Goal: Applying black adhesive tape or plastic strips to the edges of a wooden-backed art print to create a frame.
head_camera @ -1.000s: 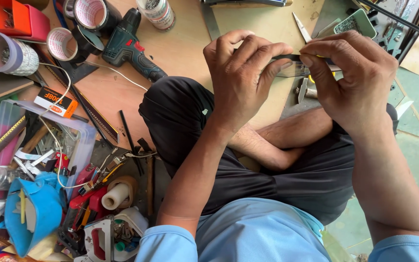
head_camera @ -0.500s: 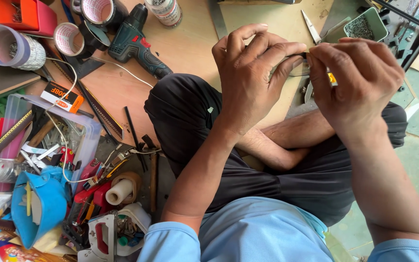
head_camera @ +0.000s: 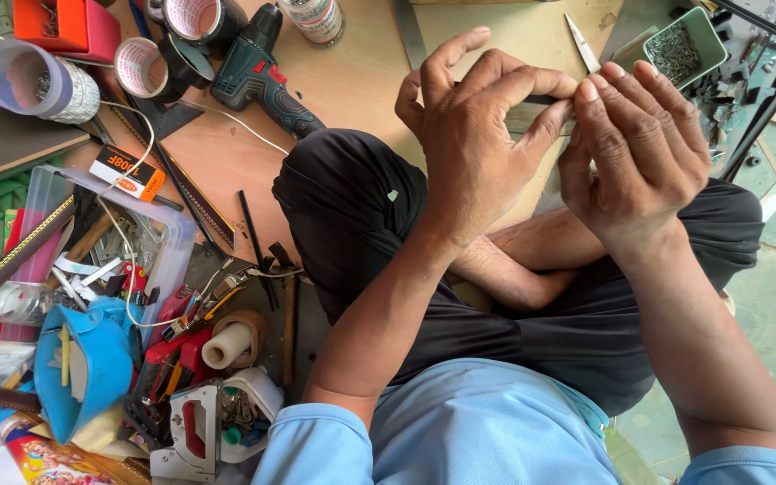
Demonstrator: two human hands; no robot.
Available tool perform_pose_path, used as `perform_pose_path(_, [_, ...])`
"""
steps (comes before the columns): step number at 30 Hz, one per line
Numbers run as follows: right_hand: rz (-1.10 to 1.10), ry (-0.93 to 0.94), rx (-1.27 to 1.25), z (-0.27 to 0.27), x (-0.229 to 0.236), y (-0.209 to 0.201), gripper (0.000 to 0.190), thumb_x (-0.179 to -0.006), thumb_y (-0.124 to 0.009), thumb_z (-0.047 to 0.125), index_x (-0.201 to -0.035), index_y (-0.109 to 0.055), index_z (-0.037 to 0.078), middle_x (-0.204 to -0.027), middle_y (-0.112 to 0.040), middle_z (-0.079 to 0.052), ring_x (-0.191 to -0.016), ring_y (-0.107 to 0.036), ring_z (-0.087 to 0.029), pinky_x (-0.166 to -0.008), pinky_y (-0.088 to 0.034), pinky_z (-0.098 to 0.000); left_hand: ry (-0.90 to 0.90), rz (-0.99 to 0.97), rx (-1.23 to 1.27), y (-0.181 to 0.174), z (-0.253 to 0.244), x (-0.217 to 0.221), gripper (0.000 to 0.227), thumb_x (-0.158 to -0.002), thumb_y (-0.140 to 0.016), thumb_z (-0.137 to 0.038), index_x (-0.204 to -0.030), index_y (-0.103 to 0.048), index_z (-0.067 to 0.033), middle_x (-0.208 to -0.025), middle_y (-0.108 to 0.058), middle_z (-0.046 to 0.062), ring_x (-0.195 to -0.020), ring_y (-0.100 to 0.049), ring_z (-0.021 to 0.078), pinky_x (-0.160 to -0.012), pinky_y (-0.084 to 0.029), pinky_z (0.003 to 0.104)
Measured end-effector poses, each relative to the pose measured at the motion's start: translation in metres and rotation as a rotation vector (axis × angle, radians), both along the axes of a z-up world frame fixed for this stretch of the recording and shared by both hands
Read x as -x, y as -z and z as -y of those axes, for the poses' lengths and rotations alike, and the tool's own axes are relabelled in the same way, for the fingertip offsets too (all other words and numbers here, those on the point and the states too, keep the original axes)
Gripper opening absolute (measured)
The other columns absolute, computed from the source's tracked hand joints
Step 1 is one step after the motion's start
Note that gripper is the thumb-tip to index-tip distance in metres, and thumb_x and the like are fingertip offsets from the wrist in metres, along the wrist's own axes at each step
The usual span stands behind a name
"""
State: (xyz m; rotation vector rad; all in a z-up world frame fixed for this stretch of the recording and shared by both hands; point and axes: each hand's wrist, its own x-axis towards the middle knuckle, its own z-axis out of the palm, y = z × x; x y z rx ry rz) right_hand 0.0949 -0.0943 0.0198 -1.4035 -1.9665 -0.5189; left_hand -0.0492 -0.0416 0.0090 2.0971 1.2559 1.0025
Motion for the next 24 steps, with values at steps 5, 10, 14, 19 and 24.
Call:
perform_pose_path(5, [-0.006, 0.006, 0.028, 0.003, -0.002, 0.004, 0.023, -0.091, -0.063, -0.007, -0.110, -0.077, -0.009, -0.106, -0.076, -0.020, -0.108, -0.076, -0.033, -0.104, -0.056, -0.0475, -0.025, -0.015, -0.008, -0.002, 0.000, -0.001, 0.011, -0.087, -0.083, -0.033, -0.097, -0.078, -0.0298, -0.102, -0.071, -0.015, -0.136, -0.047, 0.0194, -0.121, -0.021, 0.051])
perform_pose_path(10, [-0.030, -0.034, 0.055, 0.006, -0.010, 0.000, 0.027, -0.091, -0.061, -0.005, -0.116, -0.072, -0.010, -0.109, -0.075, -0.023, -0.109, -0.074, -0.035, -0.103, -0.055, -0.0487, -0.012, -0.004, -0.066, 0.000, 0.000, -0.002, 0.011, -0.089, -0.083, -0.033, -0.098, -0.078, -0.0294, -0.099, -0.068, -0.012, -0.135, -0.047, 0.0192, -0.119, -0.022, 0.048])
perform_pose_path(14, [-0.174, 0.049, 0.053, 0.034, -0.071, 0.028, 0.031, -0.099, -0.056, -0.005, -0.129, -0.060, -0.010, -0.119, -0.069, -0.024, -0.113, -0.072, -0.036, -0.105, -0.056, -0.0431, 0.022, 0.015, -0.072, 0.003, 0.000, 0.001, 0.011, -0.088, -0.085, -0.035, -0.095, -0.078, -0.0287, -0.096, -0.068, -0.011, -0.132, -0.047, 0.0195, -0.116, -0.023, 0.048])
perform_pose_path(19, [-0.357, 0.425, 0.318, 0.046, -0.200, 0.126, 0.047, -0.100, -0.081, 0.011, -0.138, -0.056, 0.000, -0.131, -0.067, -0.018, -0.113, -0.065, -0.039, -0.098, -0.051, -0.0449, 0.057, 0.009, -0.104, 0.014, 0.001, 0.004, 0.010, -0.090, -0.086, -0.030, -0.097, -0.079, -0.0284, -0.095, -0.067, -0.012, -0.133, -0.044, 0.0207, -0.117, -0.023, 0.047])
perform_pose_path(24, [-0.162, 0.407, 0.521, 0.003, -0.196, 0.161, 0.086, -0.078, -0.098, 0.026, -0.140, -0.048, -0.005, -0.131, -0.057, -0.029, -0.110, -0.060, -0.048, -0.090, -0.049, -0.0495, 0.041, -0.018, -0.047, -0.005, 0.005, 0.002, 0.014, -0.087, -0.087, -0.027, -0.098, -0.079, -0.0262, -0.096, -0.067, -0.010, -0.135, -0.044, 0.0213, -0.118, -0.024, 0.045])
